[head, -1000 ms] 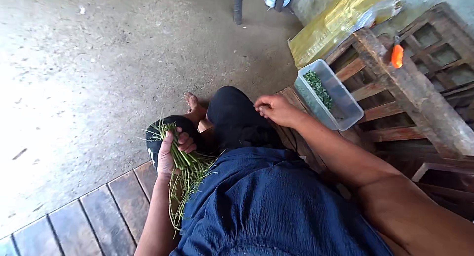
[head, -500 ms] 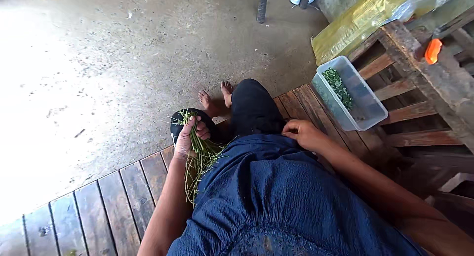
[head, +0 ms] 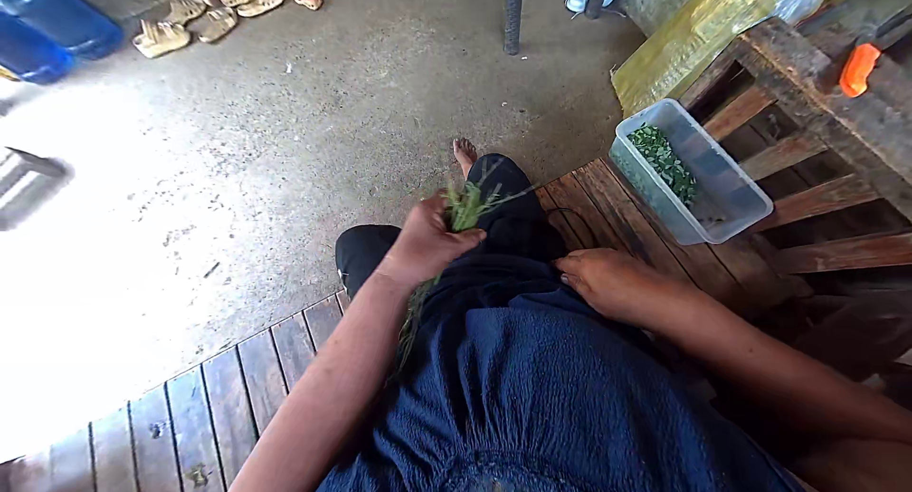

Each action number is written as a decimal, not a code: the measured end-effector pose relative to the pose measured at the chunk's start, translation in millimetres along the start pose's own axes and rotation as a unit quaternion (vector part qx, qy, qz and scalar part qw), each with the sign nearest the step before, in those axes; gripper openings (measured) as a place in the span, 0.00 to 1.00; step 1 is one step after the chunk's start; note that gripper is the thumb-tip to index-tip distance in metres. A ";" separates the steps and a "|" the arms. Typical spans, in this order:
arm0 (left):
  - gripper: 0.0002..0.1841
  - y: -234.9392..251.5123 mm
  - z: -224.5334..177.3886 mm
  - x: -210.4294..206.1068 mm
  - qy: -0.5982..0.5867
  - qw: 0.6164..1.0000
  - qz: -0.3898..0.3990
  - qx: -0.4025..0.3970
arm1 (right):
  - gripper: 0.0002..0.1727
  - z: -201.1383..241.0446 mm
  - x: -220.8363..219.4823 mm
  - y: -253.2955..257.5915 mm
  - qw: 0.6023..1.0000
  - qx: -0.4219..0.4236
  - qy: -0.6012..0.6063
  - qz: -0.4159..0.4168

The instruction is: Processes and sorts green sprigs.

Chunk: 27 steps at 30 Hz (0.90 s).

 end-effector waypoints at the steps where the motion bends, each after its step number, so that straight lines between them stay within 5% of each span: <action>1: 0.20 6.2 -1.5 -10.0 0.032 0.999 0.013 -0.009 | 0.18 3.1 1.3 -0.8 1.000 0.014 0.003 -0.010; 12: 0.35 31.5 -6.7 -47.3 0.272 0.953 0.104 0.079 | 0.10 25.0 -0.2 2.3 0.968 0.182 -0.103 -0.141; 16: 0.22 33.5 -7.3 -45.0 0.236 0.965 0.109 0.045 | 0.14 7.7 20.1 8.2 0.978 0.124 0.093 -0.138; 20: 0.19 15.4 -7.1 -32.6 0.200 0.980 -0.010 -0.009 | 0.13 -32.1 24.9 43.2 0.941 0.045 0.320 -0.102; 27: 0.19 3.9 -6.4 -29.5 0.203 0.977 -0.063 -0.037 | 0.04 -18.4 11.2 83.4 0.940 0.129 0.288 -0.131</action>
Point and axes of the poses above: each hand's wrist, its own y-axis towards the middle knuckle, its own x-axis out of the back of the hand, z = x × y, the point moved 6 cm from there along y, towards the middle knuckle, and after that the axes turned 5 degrees about y, right-handed, at the moved point
